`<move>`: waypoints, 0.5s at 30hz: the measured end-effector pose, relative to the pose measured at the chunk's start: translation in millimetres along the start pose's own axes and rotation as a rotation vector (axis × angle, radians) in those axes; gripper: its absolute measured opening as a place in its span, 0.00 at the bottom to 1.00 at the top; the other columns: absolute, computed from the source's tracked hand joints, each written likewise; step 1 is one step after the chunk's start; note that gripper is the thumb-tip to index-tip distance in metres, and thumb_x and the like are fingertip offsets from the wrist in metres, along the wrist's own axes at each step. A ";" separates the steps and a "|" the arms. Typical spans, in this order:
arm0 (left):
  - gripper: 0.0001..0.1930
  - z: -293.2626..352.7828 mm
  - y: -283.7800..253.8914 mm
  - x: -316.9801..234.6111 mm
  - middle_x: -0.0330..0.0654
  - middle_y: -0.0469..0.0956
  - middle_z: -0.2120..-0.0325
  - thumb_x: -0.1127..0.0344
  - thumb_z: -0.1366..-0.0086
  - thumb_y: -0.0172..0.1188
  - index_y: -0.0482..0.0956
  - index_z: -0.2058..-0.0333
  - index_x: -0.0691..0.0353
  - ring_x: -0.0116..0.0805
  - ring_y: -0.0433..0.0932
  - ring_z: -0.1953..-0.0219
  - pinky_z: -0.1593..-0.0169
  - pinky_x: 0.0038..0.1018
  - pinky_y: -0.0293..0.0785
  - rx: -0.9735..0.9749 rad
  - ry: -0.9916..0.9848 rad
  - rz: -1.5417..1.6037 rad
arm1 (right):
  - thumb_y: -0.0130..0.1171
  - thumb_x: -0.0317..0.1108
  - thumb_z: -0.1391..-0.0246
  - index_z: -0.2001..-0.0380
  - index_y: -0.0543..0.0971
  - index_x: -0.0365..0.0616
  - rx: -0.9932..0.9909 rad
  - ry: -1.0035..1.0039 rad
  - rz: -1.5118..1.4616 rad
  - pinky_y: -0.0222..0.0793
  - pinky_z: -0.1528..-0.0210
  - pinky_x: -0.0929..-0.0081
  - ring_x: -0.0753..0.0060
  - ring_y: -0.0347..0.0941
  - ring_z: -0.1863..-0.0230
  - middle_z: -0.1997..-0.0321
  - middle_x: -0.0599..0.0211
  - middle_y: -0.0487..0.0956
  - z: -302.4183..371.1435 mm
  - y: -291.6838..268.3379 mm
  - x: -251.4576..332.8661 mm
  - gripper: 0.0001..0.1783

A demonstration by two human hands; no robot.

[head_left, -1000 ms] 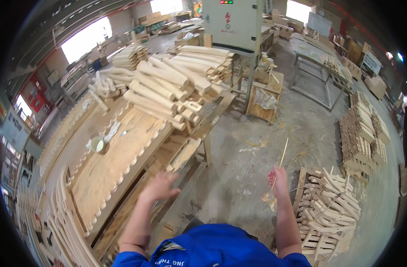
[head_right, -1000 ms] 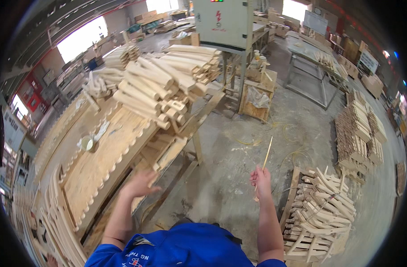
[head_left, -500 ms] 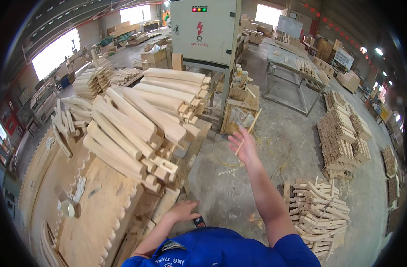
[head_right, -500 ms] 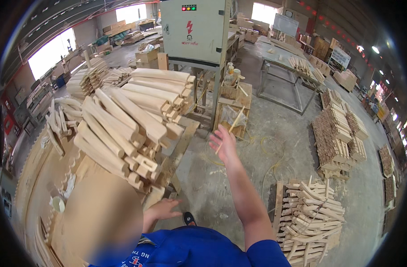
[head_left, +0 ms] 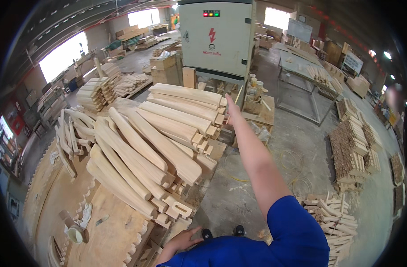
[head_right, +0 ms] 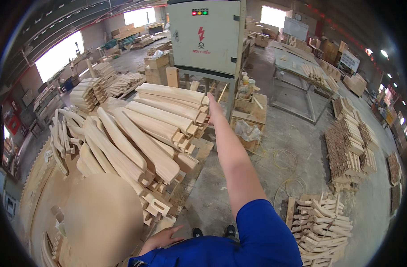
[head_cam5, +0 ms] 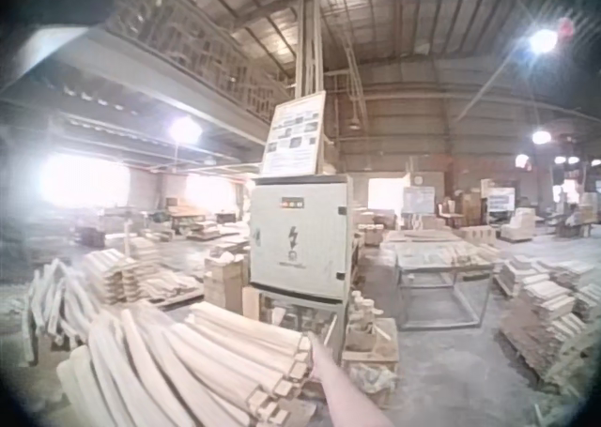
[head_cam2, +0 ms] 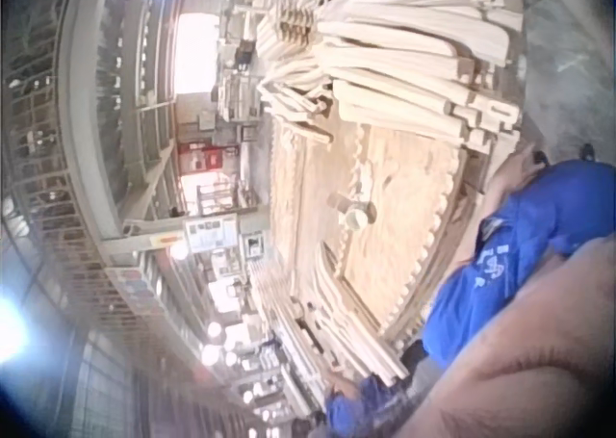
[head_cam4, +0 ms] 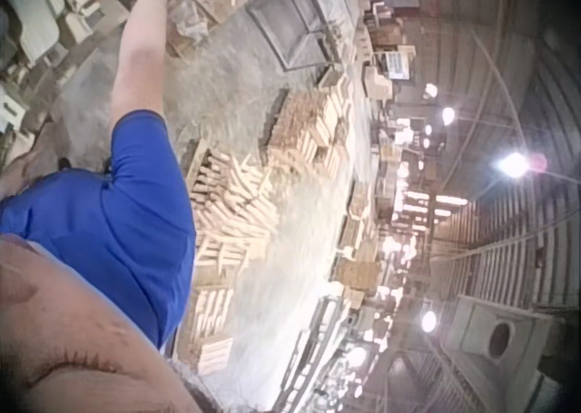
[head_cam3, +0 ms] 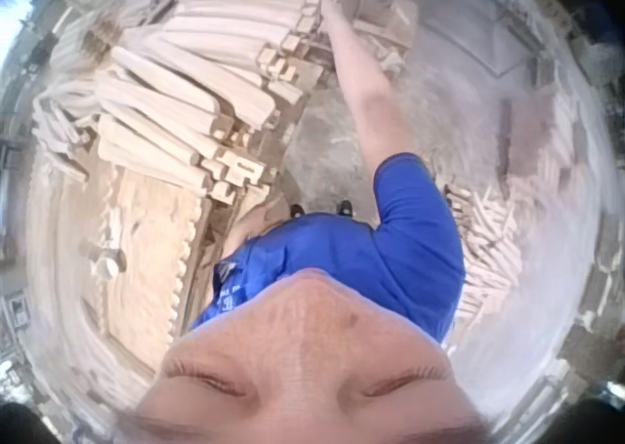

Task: The person applies glue to the ends of wooden chair legs using a small stick. They repeatedly pick up legs, dip the stick into a container of glue, and apply it to the leg ends before placing them back on the table.

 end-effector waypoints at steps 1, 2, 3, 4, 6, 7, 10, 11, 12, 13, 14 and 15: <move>0.37 3.3 6.3 11.6 0.58 0.64 0.43 0.42 0.38 0.52 0.56 0.37 0.58 0.53 0.64 0.41 0.39 0.35 0.60 -0.008 -0.018 0.033 | 0.63 0.63 0.59 0.41 0.63 0.45 0.046 -0.005 0.019 0.67 0.56 0.47 0.48 0.63 0.46 0.40 0.50 0.60 -13.8 -0.6 2.7 0.47; 0.37 4.8 12.5 18.1 0.59 0.65 0.43 0.42 0.38 0.52 0.57 0.37 0.58 0.53 0.64 0.41 0.39 0.35 0.60 -0.010 -0.034 0.070 | 0.63 0.63 0.59 0.43 0.65 0.45 0.085 -0.007 0.041 0.67 0.56 0.47 0.49 0.62 0.45 0.41 0.50 0.62 -29.5 -5.0 0.6 0.45; 0.37 7.3 14.0 18.3 0.58 0.65 0.43 0.42 0.38 0.52 0.57 0.37 0.58 0.52 0.64 0.41 0.39 0.34 0.60 -0.027 -0.065 0.107 | 0.64 0.61 0.58 0.50 0.73 0.46 0.041 -0.075 0.117 0.68 0.56 0.48 0.53 0.67 0.49 0.49 0.52 0.72 -40.3 -6.5 2.3 0.38; 0.37 9.5 15.9 17.2 0.58 0.65 0.43 0.42 0.38 0.52 0.57 0.37 0.58 0.51 0.65 0.41 0.39 0.34 0.60 -0.040 -0.092 0.142 | 0.64 0.60 0.58 0.51 0.73 0.46 0.037 -0.076 0.130 0.68 0.56 0.49 0.53 0.68 0.50 0.51 0.53 0.73 -49.7 -11.5 5.1 0.36; 0.37 13.2 20.6 14.3 0.58 0.65 0.44 0.43 0.38 0.53 0.57 0.38 0.59 0.50 0.65 0.41 0.39 0.33 0.61 -0.082 -0.167 0.186 | 0.64 0.57 0.56 0.53 0.75 0.46 0.071 -0.037 0.149 0.69 0.56 0.49 0.55 0.72 0.54 0.55 0.55 0.76 -60.2 1.2 -2.6 0.32; 0.37 10.0 23.1 11.9 0.58 0.65 0.44 0.43 0.38 0.52 0.57 0.38 0.59 0.50 0.65 0.41 0.40 0.33 0.61 -0.093 -0.182 0.180 | 0.69 0.49 0.60 0.53 0.72 0.36 0.138 -0.061 0.024 0.72 0.59 0.56 0.57 0.72 0.55 0.53 0.50 0.73 -61.2 2.4 -5.2 0.35; 0.37 -10.8 19.2 -23.0 0.57 0.65 0.43 0.42 0.38 0.52 0.57 0.38 0.59 0.50 0.65 0.41 0.40 0.33 0.62 -0.075 -0.127 0.146 | 0.70 0.46 0.61 0.57 0.73 0.38 0.050 -0.072 0.099 0.72 0.63 0.54 0.56 0.71 0.57 0.56 0.53 0.73 -64.6 -2.9 -0.5 0.31; 0.37 -19.5 17.6 -39.0 0.57 0.65 0.43 0.42 0.38 0.52 0.57 0.38 0.59 0.50 0.65 0.41 0.40 0.33 0.62 -0.064 -0.096 0.134 | 0.69 0.44 0.59 0.58 0.73 0.39 0.050 -0.051 0.136 0.73 0.63 0.54 0.56 0.72 0.59 0.58 0.55 0.74 -63.5 -2.3 1.6 0.28; 0.36 -30.3 21.5 -46.8 0.56 0.65 0.43 0.43 0.38 0.52 0.57 0.38 0.58 0.50 0.66 0.42 0.40 0.33 0.62 -0.071 -0.058 0.125 | 0.68 0.42 0.58 0.59 0.73 0.41 0.055 -0.022 0.169 0.73 0.63 0.53 0.57 0.74 0.60 0.59 0.56 0.75 -62.8 0.9 -0.2 0.25; 0.36 -45.0 25.5 -51.0 0.56 0.65 0.43 0.43 0.38 0.52 0.57 0.38 0.58 0.50 0.66 0.42 0.41 0.33 0.62 -0.077 -0.020 0.115 | 0.66 0.40 0.56 0.59 0.74 0.42 0.059 0.007 0.201 0.74 0.63 0.53 0.57 0.75 0.61 0.60 0.58 0.76 -60.9 3.4 -3.1 0.22; 0.35 -56.7 26.6 -57.9 0.55 0.65 0.43 0.44 0.38 0.52 0.57 0.38 0.57 0.50 0.66 0.42 0.41 0.33 0.62 -0.079 0.028 0.098 | 0.66 0.40 0.55 0.59 0.73 0.42 0.068 0.003 0.155 0.74 0.63 0.52 0.57 0.75 0.62 0.60 0.58 0.76 -60.2 3.6 -3.9 0.22; 0.35 -66.4 23.1 -74.6 0.54 0.65 0.43 0.44 0.37 0.53 0.57 0.38 0.57 0.49 0.66 0.42 0.41 0.33 0.62 -0.038 0.023 0.114 | 0.66 0.40 0.55 0.59 0.73 0.42 0.065 -0.010 0.113 0.74 0.63 0.52 0.57 0.75 0.63 0.60 0.58 0.76 -60.8 -3.3 -2.5 0.22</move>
Point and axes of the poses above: each hand's wrist, its own z-axis away from the middle knuckle, its own y-axis out of the palm, x = y × z, the point moved 4 cm from there along -z, towards the middle knuckle
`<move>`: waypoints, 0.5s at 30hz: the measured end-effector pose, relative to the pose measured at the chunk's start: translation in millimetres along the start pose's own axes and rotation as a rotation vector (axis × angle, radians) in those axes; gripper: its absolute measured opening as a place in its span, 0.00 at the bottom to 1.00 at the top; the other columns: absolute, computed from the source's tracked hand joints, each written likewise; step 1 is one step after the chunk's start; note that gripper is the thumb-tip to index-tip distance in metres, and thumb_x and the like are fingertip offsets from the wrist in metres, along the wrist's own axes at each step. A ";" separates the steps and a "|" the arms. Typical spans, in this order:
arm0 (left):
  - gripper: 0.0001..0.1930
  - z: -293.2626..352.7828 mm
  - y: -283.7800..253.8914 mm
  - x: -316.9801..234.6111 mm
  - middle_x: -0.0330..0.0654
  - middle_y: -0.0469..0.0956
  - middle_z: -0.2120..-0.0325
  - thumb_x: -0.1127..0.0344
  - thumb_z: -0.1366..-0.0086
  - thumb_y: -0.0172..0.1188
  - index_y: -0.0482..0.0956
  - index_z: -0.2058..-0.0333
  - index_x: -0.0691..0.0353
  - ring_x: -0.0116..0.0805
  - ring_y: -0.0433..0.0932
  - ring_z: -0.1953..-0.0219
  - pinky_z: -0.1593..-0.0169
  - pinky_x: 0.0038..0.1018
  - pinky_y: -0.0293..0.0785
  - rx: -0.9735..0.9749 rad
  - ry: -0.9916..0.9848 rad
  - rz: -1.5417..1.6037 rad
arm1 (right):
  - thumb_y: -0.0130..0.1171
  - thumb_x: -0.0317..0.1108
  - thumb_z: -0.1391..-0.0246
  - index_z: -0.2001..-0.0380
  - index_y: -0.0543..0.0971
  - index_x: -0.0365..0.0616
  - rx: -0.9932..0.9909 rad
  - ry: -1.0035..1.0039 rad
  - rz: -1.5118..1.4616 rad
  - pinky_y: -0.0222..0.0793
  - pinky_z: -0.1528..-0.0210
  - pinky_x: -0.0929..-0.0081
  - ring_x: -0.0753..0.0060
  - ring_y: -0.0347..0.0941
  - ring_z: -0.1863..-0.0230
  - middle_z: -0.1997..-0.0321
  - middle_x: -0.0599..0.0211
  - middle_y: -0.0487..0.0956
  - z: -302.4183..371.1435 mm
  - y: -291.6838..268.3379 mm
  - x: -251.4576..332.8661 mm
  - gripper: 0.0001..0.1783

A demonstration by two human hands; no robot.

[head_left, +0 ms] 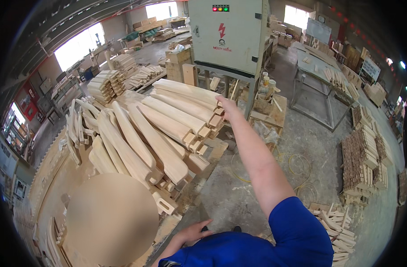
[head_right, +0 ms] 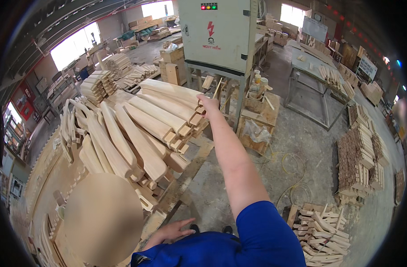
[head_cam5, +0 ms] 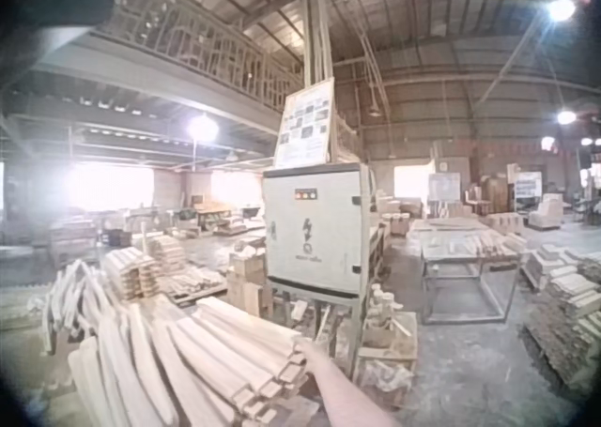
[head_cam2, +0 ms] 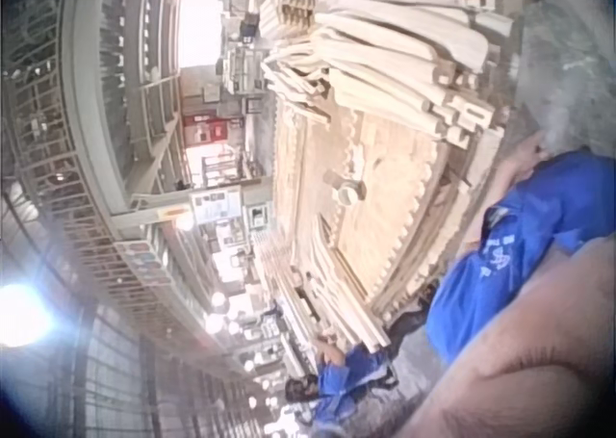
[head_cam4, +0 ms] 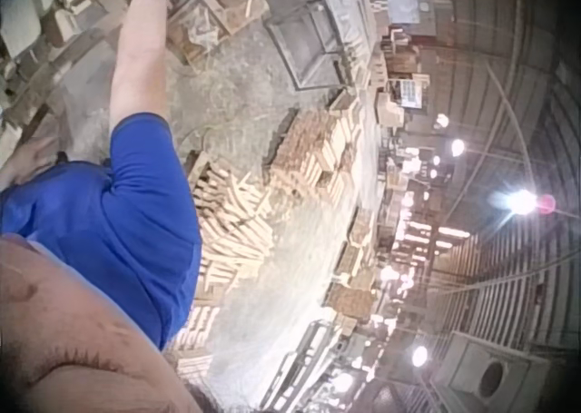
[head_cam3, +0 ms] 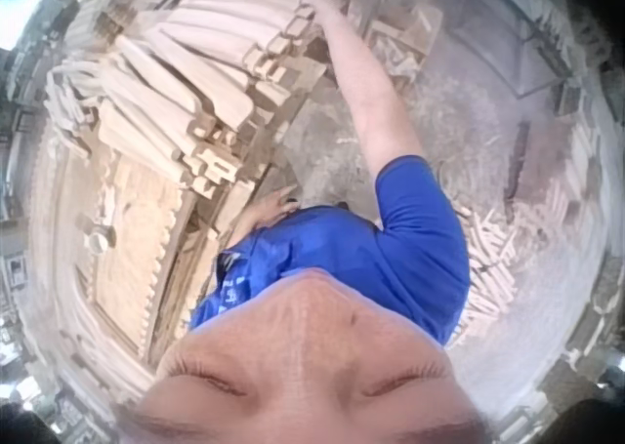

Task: The person applies glue to the ends of wooden chair legs using a small stick. They repeatedly pick up legs, dip the stick into a container of glue, and apply it to the leg ends before placing them back on the table.

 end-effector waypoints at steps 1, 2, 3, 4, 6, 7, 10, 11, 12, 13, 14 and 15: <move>0.35 -10.0 -4.0 -16.7 0.53 0.65 0.43 0.45 0.37 0.53 0.58 0.38 0.57 0.49 0.66 0.42 0.41 0.33 0.62 0.041 -0.009 0.015 | 0.66 0.40 0.55 0.59 0.72 0.41 -0.003 -0.015 -0.041 0.74 0.64 0.51 0.57 0.75 0.63 0.60 0.58 0.75 0.3 -8.5 0.4 0.22; 0.34 -15.9 -9.1 -29.4 0.52 0.66 0.43 0.46 0.37 0.53 0.58 0.38 0.57 0.48 0.67 0.43 0.40 0.32 0.61 0.065 -0.029 0.037 | 0.65 0.40 0.55 0.59 0.72 0.41 -0.005 -0.027 -0.070 0.74 0.64 0.49 0.57 0.75 0.63 0.61 0.59 0.75 4.0 -7.7 -0.3 0.22; 0.34 -22.6 -14.3 -36.5 0.52 0.66 0.43 0.46 0.37 0.53 0.58 0.38 0.57 0.47 0.67 0.43 0.41 0.33 0.62 -0.004 0.050 0.035 | 0.65 0.40 0.55 0.59 0.72 0.41 0.011 -0.009 -0.100 0.74 0.64 0.49 0.56 0.75 0.63 0.61 0.59 0.75 7.0 -7.6 0.1 0.22; 0.34 -29.8 -19.1 -40.8 0.53 0.67 0.44 0.46 0.37 0.53 0.59 0.38 0.58 0.47 0.67 0.43 0.42 0.34 0.63 -0.074 0.128 0.032 | 0.65 0.40 0.55 0.59 0.72 0.42 0.027 0.011 -0.129 0.74 0.63 0.49 0.56 0.75 0.63 0.61 0.59 0.75 9.6 -7.7 1.0 0.22; 0.33 -38.5 -28.5 -53.4 0.51 0.67 0.45 0.48 0.36 0.54 0.60 0.39 0.59 0.42 0.66 0.43 0.43 0.34 0.64 -0.202 0.277 0.077 | 0.64 0.42 0.55 0.59 0.72 0.42 0.070 0.018 -0.178 0.74 0.63 0.49 0.56 0.75 0.62 0.61 0.58 0.75 17.2 -5.7 -5.8 0.22; 0.32 -43.1 -29.9 -55.2 0.50 0.67 0.45 0.48 0.36 0.54 0.59 0.39 0.59 0.41 0.67 0.43 0.43 0.33 0.64 -0.207 0.241 0.116 | 0.64 0.43 0.55 0.59 0.72 0.42 0.050 0.014 -0.158 0.74 0.63 0.49 0.56 0.75 0.62 0.61 0.58 0.75 21.2 -1.9 -11.8 0.23; 0.32 -58.3 -35.3 -72.2 0.48 0.68 0.45 0.50 0.36 0.55 0.59 0.39 0.60 0.39 0.67 0.43 0.44 0.32 0.64 -0.156 0.216 0.169 | 0.63 0.47 0.56 0.59 0.72 0.41 -0.033 -0.074 -0.130 0.73 0.62 0.49 0.55 0.75 0.62 0.60 0.57 0.75 13.0 -16.7 -7.5 0.25; 0.32 -60.0 -32.8 -74.2 0.47 0.68 0.45 0.51 0.36 0.55 0.59 0.39 0.60 0.38 0.67 0.43 0.44 0.32 0.64 -0.140 0.219 0.198 | 0.63 0.46 0.56 0.60 0.72 0.41 -0.062 -0.088 -0.071 0.73 0.62 0.49 0.56 0.75 0.62 0.60 0.57 0.75 12.8 -12.0 -10.1 0.25; 0.32 -62.1 -31.4 -76.2 0.47 0.68 0.45 0.51 0.37 0.56 0.59 0.39 0.60 0.38 0.67 0.43 0.44 0.32 0.64 -0.123 0.224 0.226 | 0.63 0.46 0.57 0.60 0.72 0.41 -0.092 -0.102 -0.013 0.72 0.63 0.49 0.56 0.75 0.63 0.60 0.57 0.75 12.5 -7.1 -12.2 0.24; 0.32 -68.4 -36.9 -77.3 0.46 0.68 0.45 0.52 0.37 0.56 0.59 0.38 0.59 0.37 0.67 0.44 0.44 0.32 0.65 -0.149 0.255 0.278 | 0.63 0.46 0.57 0.60 0.72 0.41 -0.124 -0.119 0.045 0.72 0.63 0.49 0.57 0.74 0.63 0.61 0.57 0.75 12.1 -4.1 -12.3 0.24; 0.32 -81.0 -42.6 -86.3 0.45 0.68 0.45 0.52 0.37 0.56 0.58 0.38 0.59 0.37 0.67 0.44 0.45 0.33 0.65 -0.143 0.332 0.317 | 0.63 0.46 0.58 0.61 0.73 0.42 -0.221 -0.153 0.035 0.71 0.63 0.51 0.59 0.74 0.64 0.61 0.59 0.74 6.1 -22.1 1.8 0.24; 0.33 -84.8 -51.2 -96.2 0.44 0.68 0.45 0.52 0.37 0.57 0.58 0.38 0.58 0.36 0.67 0.44 0.45 0.33 0.66 -0.166 0.370 0.384 | 0.63 0.46 0.58 0.62 0.73 0.42 -0.163 -0.122 0.028 0.71 0.64 0.53 0.60 0.74 0.64 0.61 0.60 0.74 6.6 -23.3 2.5 0.24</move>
Point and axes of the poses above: each hand's wrist, its own z-axis away from the middle knuckle, its own y-axis out of the palm, x = y × z, the point moved 4 cm from there along -z, towards the middle knuckle
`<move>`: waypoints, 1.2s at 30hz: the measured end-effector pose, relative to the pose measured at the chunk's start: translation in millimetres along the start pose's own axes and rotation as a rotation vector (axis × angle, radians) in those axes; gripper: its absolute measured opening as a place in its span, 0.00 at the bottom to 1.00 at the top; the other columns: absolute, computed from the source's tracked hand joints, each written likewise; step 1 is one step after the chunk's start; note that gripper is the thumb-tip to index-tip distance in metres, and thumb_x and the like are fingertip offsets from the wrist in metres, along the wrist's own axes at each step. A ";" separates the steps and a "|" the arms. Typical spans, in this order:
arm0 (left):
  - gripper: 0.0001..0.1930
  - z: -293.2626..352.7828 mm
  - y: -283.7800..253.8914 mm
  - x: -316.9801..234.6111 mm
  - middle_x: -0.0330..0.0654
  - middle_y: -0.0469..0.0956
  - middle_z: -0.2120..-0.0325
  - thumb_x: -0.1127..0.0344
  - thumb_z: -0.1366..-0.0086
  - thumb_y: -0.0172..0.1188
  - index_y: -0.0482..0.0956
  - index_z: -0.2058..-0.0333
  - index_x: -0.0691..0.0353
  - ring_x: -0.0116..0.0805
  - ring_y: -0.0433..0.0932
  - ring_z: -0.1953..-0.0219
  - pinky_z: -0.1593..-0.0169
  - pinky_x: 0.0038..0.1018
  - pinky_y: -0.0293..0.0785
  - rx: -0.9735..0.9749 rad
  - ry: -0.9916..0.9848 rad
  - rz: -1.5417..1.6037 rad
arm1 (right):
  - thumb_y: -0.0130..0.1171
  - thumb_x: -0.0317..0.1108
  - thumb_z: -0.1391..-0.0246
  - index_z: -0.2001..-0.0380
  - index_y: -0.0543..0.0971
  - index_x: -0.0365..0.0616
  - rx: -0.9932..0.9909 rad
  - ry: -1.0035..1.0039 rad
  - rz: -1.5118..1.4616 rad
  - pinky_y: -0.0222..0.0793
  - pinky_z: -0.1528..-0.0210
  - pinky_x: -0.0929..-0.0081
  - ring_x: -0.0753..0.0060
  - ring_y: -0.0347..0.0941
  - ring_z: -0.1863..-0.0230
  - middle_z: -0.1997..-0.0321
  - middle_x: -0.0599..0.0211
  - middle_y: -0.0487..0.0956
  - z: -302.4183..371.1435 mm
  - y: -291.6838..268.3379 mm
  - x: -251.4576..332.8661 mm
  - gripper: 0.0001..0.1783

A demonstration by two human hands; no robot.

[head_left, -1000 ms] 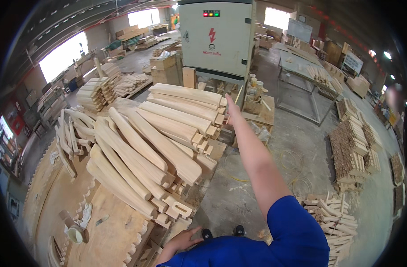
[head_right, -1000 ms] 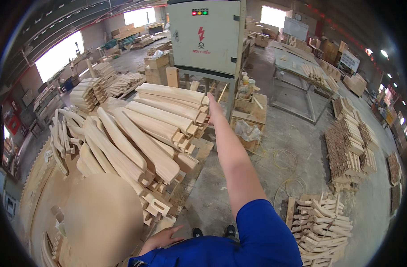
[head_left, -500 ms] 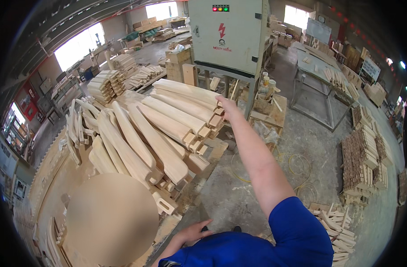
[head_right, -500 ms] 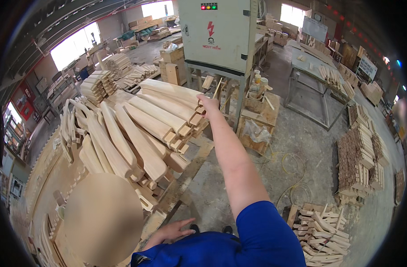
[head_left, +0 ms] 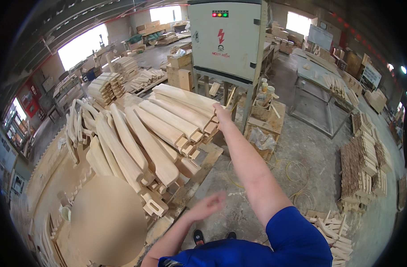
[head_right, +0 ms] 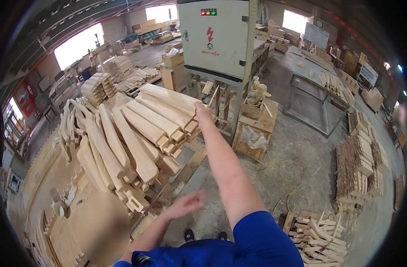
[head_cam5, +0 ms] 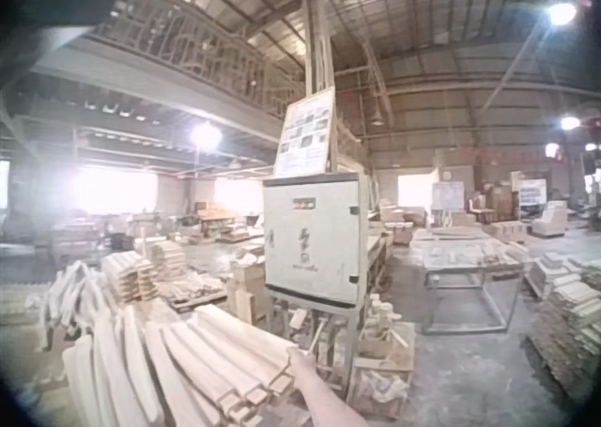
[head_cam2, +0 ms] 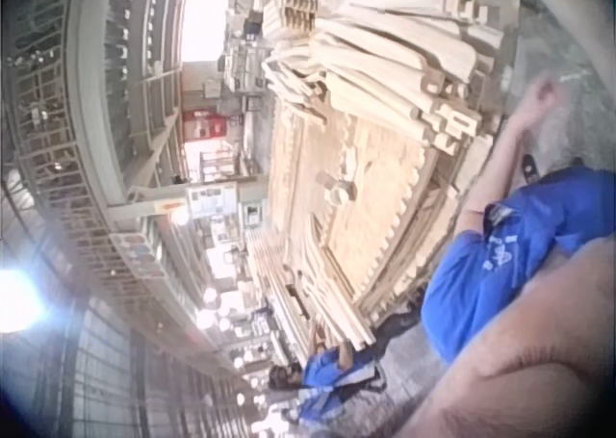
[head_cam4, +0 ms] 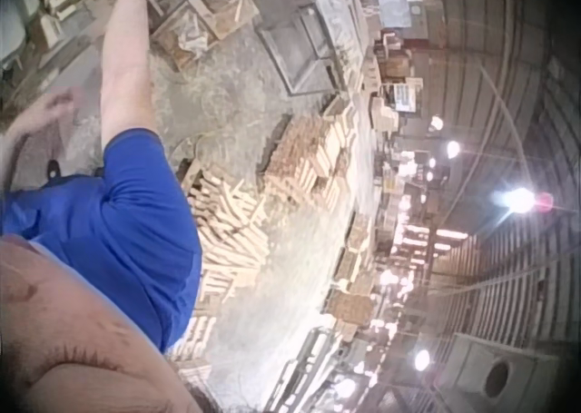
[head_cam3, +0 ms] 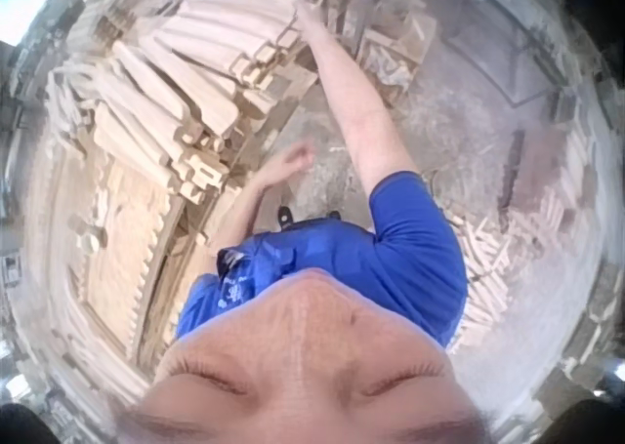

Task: The person applies glue to the ends of wooden chair legs using a small stick. They repeatedly pick up legs, dip the stick into a container of glue, and apply it to the leg ends before placing them back on the table.

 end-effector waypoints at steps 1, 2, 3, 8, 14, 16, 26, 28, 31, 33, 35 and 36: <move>0.32 -13.8 -10.0 -8.0 0.43 0.69 0.47 0.52 0.37 0.56 0.59 0.39 0.57 0.35 0.68 0.46 0.47 0.33 0.67 -0.113 -0.035 0.224 | 0.64 0.46 0.58 0.62 0.73 0.43 0.052 0.027 -0.009 0.71 0.65 0.54 0.61 0.74 0.64 0.62 0.61 0.74 -1.0 -10.1 4.7 0.23; 0.31 -27.5 -24.0 -20.9 0.41 0.70 0.48 0.52 0.37 0.56 0.59 0.39 0.56 0.34 0.69 0.48 0.48 0.33 0.67 -0.245 -0.085 0.454 | 0.64 0.46 0.58 0.62 0.73 0.44 0.117 0.075 -0.015 0.71 0.66 0.56 0.62 0.73 0.64 0.62 0.61 0.74 1.5 -11.9 1.4 0.23; 0.30 -22.0 -51.6 -22.0 0.40 0.70 0.50 0.51 0.37 0.55 0.59 0.40 0.55 0.34 0.70 0.51 0.49 0.33 0.68 -0.418 -0.061 0.581 | 0.63 0.47 0.58 0.62 0.73 0.46 0.245 0.108 -0.051 0.70 0.69 0.61 0.64 0.73 0.65 0.62 0.63 0.73 36.7 25.5 -2.4 0.22; 0.29 -73.8 -76.7 -35.5 0.38 0.69 0.53 0.44 0.38 0.53 0.62 0.44 0.54 0.34 0.70 0.56 0.50 0.35 0.68 -0.555 -0.008 0.845 | 0.63 0.46 0.59 0.64 0.74 0.47 0.174 0.086 -0.017 0.71 0.69 0.55 0.58 0.72 0.62 0.64 0.62 0.73 49.2 -30.6 22.7 0.20; 0.32 -149.6 -99.0 -39.8 0.39 0.68 0.50 0.40 0.40 0.54 0.63 0.45 0.54 0.36 0.70 0.54 0.48 0.39 0.68 -0.611 0.066 1.053 | 0.61 0.44 0.53 0.56 0.69 0.45 0.165 0.051 -0.020 0.73 0.68 0.63 0.63 0.74 0.62 0.61 0.61 0.74 69.6 -105.4 25.1 0.24; 0.35 -157.6 -121.9 -42.6 0.43 0.67 0.46 0.39 0.41 0.53 0.63 0.43 0.57 0.42 0.68 0.48 0.44 0.43 0.64 -0.535 0.267 1.228 | 0.61 0.43 0.53 0.56 0.69 0.44 0.154 0.038 0.041 0.75 0.69 0.64 0.66 0.75 0.63 0.61 0.62 0.74 94.8 -109.7 27.4 0.23; 0.31 -192.1 -72.9 -41.1 0.50 0.68 0.45 0.51 0.41 0.55 0.63 0.43 0.62 0.50 0.67 0.43 0.38 0.46 0.60 -0.445 0.345 1.393 | 0.59 0.45 0.48 0.51 0.62 0.39 0.358 -0.021 0.014 0.76 0.68 0.68 0.65 0.75 0.60 0.53 0.56 0.73 128.8 -211.4 35.1 0.29; 0.30 -195.7 -45.1 -40.6 0.50 0.69 0.46 0.53 0.42 0.56 0.63 0.44 0.63 0.49 0.68 0.44 0.38 0.46 0.60 -0.310 0.309 1.374 | 0.58 0.47 0.47 0.49 0.61 0.39 0.441 0.011 0.031 0.76 0.68 0.70 0.65 0.75 0.58 0.52 0.55 0.72 112.9 -267.3 39.6 0.31; 0.29 -181.6 -33.4 -17.7 0.49 0.70 0.48 0.56 0.42 0.57 0.64 0.45 0.63 0.48 0.69 0.45 0.40 0.44 0.65 -0.230 0.266 1.275 | 0.60 0.49 0.48 0.53 0.65 0.38 0.449 0.146 0.144 0.72 0.59 0.72 0.68 0.73 0.56 0.53 0.58 0.73 110.7 -258.2 63.6 0.29; 0.28 -181.1 -2.2 -7.6 0.49 0.70 0.48 0.56 0.40 0.56 0.64 0.45 0.63 0.46 0.70 0.46 0.42 0.41 0.68 -0.276 0.146 1.205 | 0.62 0.48 0.50 0.54 0.67 0.38 0.550 0.094 0.368 0.70 0.57 0.73 0.70 0.73 0.56 0.54 0.59 0.73 113.1 -254.4 55.1 0.29; 0.27 -185.2 39.4 -6.8 0.48 0.70 0.49 0.56 0.39 0.56 0.63 0.45 0.63 0.44 0.71 0.47 0.44 0.39 0.70 -0.263 0.021 1.170 | 0.64 0.46 0.52 0.55 0.68 0.37 0.673 -0.024 0.675 0.68 0.55 0.72 0.72 0.72 0.56 0.55 0.60 0.74 108.8 -253.7 28.7 0.29; 0.27 -183.3 56.5 -4.1 0.48 0.71 0.49 0.56 0.38 0.55 0.63 0.44 0.63 0.43 0.71 0.47 0.45 0.38 0.71 -0.267 -0.037 1.179 | 0.65 0.45 0.52 0.55 0.68 0.37 0.645 -0.043 0.591 0.69 0.55 0.73 0.73 0.72 0.56 0.56 0.60 0.74 107.8 -260.8 16.9 0.29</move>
Point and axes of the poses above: each hand's wrist, its own z-axis away from the middle knuckle, its own y-axis out of the palm, x = y × z, the point moved 4 cm from there along -z, towards the middle knuckle
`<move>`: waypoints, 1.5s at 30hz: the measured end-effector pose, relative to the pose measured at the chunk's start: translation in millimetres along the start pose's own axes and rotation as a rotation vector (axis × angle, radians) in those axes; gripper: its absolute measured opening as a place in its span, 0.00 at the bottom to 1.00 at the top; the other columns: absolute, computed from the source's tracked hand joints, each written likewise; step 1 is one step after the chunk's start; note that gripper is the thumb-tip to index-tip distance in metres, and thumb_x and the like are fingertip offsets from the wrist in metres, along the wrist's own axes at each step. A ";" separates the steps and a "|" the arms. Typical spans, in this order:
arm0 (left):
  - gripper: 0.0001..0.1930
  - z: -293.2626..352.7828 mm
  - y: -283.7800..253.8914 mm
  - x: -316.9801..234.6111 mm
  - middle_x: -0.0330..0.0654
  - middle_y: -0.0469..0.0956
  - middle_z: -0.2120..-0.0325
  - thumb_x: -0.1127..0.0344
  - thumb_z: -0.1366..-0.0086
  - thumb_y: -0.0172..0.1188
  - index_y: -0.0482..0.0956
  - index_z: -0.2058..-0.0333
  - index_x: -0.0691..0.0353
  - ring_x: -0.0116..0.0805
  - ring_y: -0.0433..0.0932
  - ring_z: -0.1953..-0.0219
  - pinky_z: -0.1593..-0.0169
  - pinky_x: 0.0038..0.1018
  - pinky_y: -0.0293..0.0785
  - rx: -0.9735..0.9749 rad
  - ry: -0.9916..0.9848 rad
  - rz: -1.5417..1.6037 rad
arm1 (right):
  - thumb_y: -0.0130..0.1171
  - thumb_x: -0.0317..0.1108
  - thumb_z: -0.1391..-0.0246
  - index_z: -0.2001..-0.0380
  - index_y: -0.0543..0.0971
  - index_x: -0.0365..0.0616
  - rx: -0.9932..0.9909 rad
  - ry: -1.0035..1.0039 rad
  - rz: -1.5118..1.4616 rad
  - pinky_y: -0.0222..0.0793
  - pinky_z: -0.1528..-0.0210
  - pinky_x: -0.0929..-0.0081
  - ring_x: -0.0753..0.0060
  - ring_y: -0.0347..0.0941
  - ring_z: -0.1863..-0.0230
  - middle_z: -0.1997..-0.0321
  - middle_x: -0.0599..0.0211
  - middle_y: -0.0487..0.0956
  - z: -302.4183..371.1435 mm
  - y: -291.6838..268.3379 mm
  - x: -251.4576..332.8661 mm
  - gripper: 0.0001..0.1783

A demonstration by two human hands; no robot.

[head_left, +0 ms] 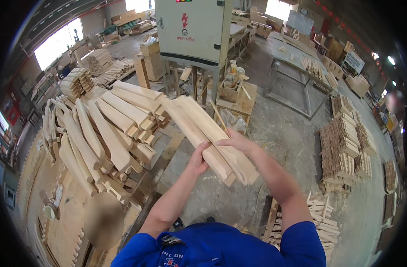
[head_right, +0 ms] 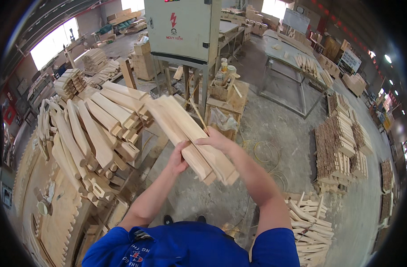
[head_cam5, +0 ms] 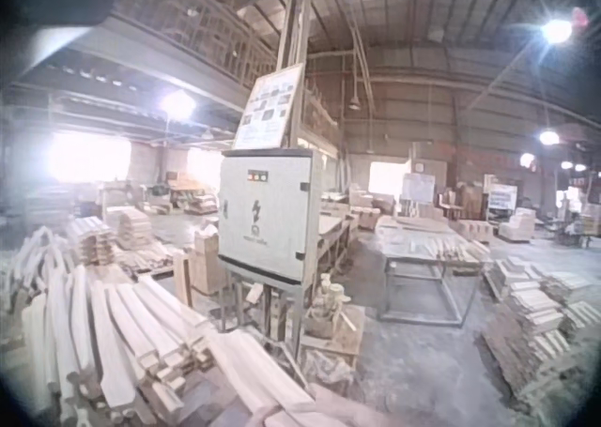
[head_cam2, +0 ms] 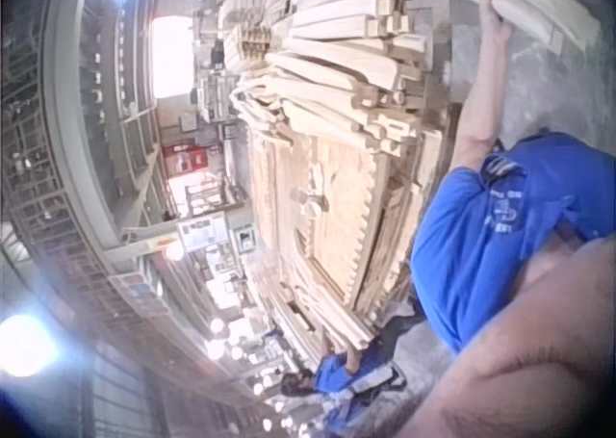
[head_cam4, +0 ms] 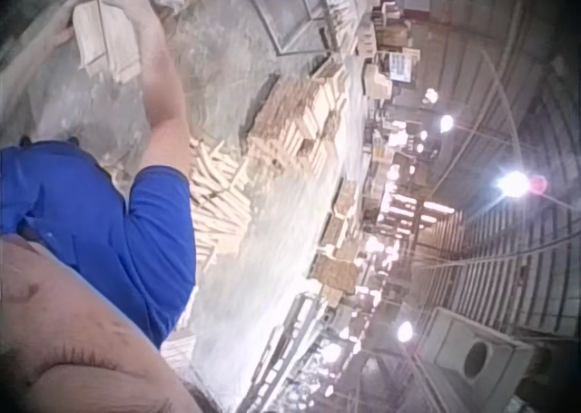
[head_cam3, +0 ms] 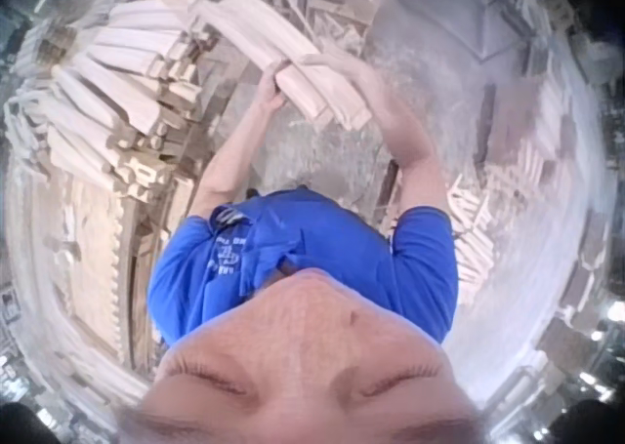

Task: The person applies glue to the ends of wooden chair legs using a small stick. They repeatedly pick up legs, dip the stick into a container of glue, and apply it to the leg ends before placing them back on the table.

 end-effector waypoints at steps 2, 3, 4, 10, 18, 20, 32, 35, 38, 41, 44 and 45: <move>0.26 5.3 2.5 20.1 0.47 0.70 0.49 0.56 0.37 0.55 0.62 0.44 0.62 0.41 0.71 0.47 0.47 0.36 0.72 -0.066 -0.018 -0.081 | 0.66 0.42 0.53 0.54 0.68 0.37 -0.071 -0.072 -0.143 0.69 0.56 0.74 0.74 0.71 0.57 0.57 0.61 0.74 18.2 9.8 -30.3 0.29; 0.26 5.1 0.6 24.0 0.46 0.70 0.49 0.55 0.36 0.55 0.62 0.43 0.61 0.41 0.71 0.47 0.47 0.36 0.72 -0.099 0.018 -0.160 | 0.66 0.42 0.53 0.54 0.68 0.37 -0.112 -0.068 -0.197 0.69 0.57 0.75 0.74 0.71 0.57 0.57 0.62 0.74 29.0 12.2 -41.6 0.28; 0.26 4.3 -1.2 28.0 0.46 0.69 0.48 0.55 0.36 0.54 0.61 0.43 0.61 0.40 0.70 0.46 0.47 0.35 0.72 -0.132 0.049 -0.240 | 0.65 0.42 0.52 0.54 0.68 0.37 -0.156 -0.062 -0.252 0.69 0.57 0.75 0.74 0.71 0.58 0.57 0.62 0.74 43.3 12.4 -53.6 0.28; 0.31 -13.9 -45.6 94.1 0.46 0.64 0.44 0.45 0.33 0.47 0.56 0.39 0.60 0.39 0.66 0.43 0.44 0.36 0.65 -0.240 0.174 -0.602 | 0.58 0.42 0.44 0.53 0.68 0.39 -0.386 0.064 -0.524 0.69 0.59 0.77 0.77 0.71 0.61 0.60 0.67 0.75 113.4 -10.6 -98.1 0.22; 0.38 -11.0 -4.3 194.4 0.45 0.62 0.42 0.35 0.34 0.34 0.49 0.36 0.58 0.40 0.63 0.42 0.40 0.34 0.61 0.013 -0.221 -0.254 | 0.54 0.41 0.40 0.67 0.65 0.47 -0.730 0.076 -0.397 0.65 0.66 0.81 0.83 0.64 0.68 0.70 0.75 0.67 132.7 -0.9 -147.0 0.13; 0.38 -10.3 -8.9 197.8 0.45 0.63 0.43 0.38 0.35 0.43 0.47 0.36 0.57 0.40 0.65 0.43 0.42 0.35 0.62 0.036 -0.108 -0.393 | 0.55 0.41 0.40 0.67 0.64 0.47 -0.725 0.073 -0.539 0.66 0.65 0.80 0.83 0.64 0.67 0.70 0.74 0.67 139.3 -4.9 -149.3 0.13; 0.37 41.2 16.0 107.6 0.45 0.69 0.53 0.65 0.47 0.63 0.54 0.41 0.61 0.37 0.70 0.50 0.48 0.33 0.69 0.043 0.264 -0.426 | 0.43 0.44 0.36 0.54 0.67 0.46 -0.605 0.084 -1.029 0.68 0.48 0.57 0.60 0.68 0.44 0.49 0.60 0.73 182.7 -17.2 -182.7 0.16; 0.34 81.2 30.9 69.2 0.45 0.71 0.54 0.61 0.48 0.64 0.60 0.44 0.65 0.38 0.71 0.50 0.47 0.34 0.69 0.109 0.343 -0.342 | 0.41 0.43 0.35 0.52 0.69 0.47 -0.576 0.131 -1.046 0.66 0.45 0.59 0.63 0.68 0.44 0.49 0.63 0.74 186.1 31.8 -191.7 0.16; 0.36 123.7 11.8 39.9 0.45 0.70 0.53 0.57 0.49 0.64 0.60 0.44 0.63 0.39 0.70 0.49 0.45 0.34 0.67 0.093 0.538 -0.325 | 0.44 0.44 0.37 0.44 0.68 0.49 -0.258 0.096 -1.323 0.65 0.43 0.63 0.66 0.68 0.44 0.44 0.66 0.72 168.9 94.3 -161.0 0.21; 0.42 181.7 9.2 6.3 0.44 0.67 0.49 0.48 0.53 0.65 0.59 0.43 0.62 0.41 0.67 0.46 0.43 0.36 0.65 0.057 0.774 -0.316 | 0.44 0.47 0.38 0.44 0.69 0.50 0.023 0.081 -1.548 0.64 0.42 0.62 0.64 0.66 0.42 0.42 0.66 0.70 155.7 133.7 -93.1 0.22; 0.51 254.1 2.0 -24.4 0.44 0.63 0.44 0.35 0.56 0.62 0.55 0.39 0.61 0.43 0.64 0.42 0.41 0.40 0.63 -0.073 0.966 -0.284 | 0.41 0.48 0.36 0.44 0.69 0.51 0.070 0.079 -1.385 0.63 0.41 0.63 0.65 0.65 0.41 0.41 0.66 0.70 152.0 179.7 -48.9 0.23; 0.52 281.5 5.6 -34.0 0.44 0.61 0.43 0.33 0.56 0.61 0.54 0.39 0.60 0.43 0.63 0.41 0.41 0.41 0.63 -0.070 1.041 -0.251 | 0.39 0.48 0.36 0.43 0.68 0.51 0.085 0.077 -1.314 0.62 0.40 0.63 0.65 0.65 0.40 0.41 0.66 0.69 153.4 199.7 -37.3 0.23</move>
Point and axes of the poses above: each hand's wrist, its own z-axis away from the middle knuckle, its own y-axis out of the palm, x = y × z, the point moved 4 cm from there along -z, towards the middle knuckle
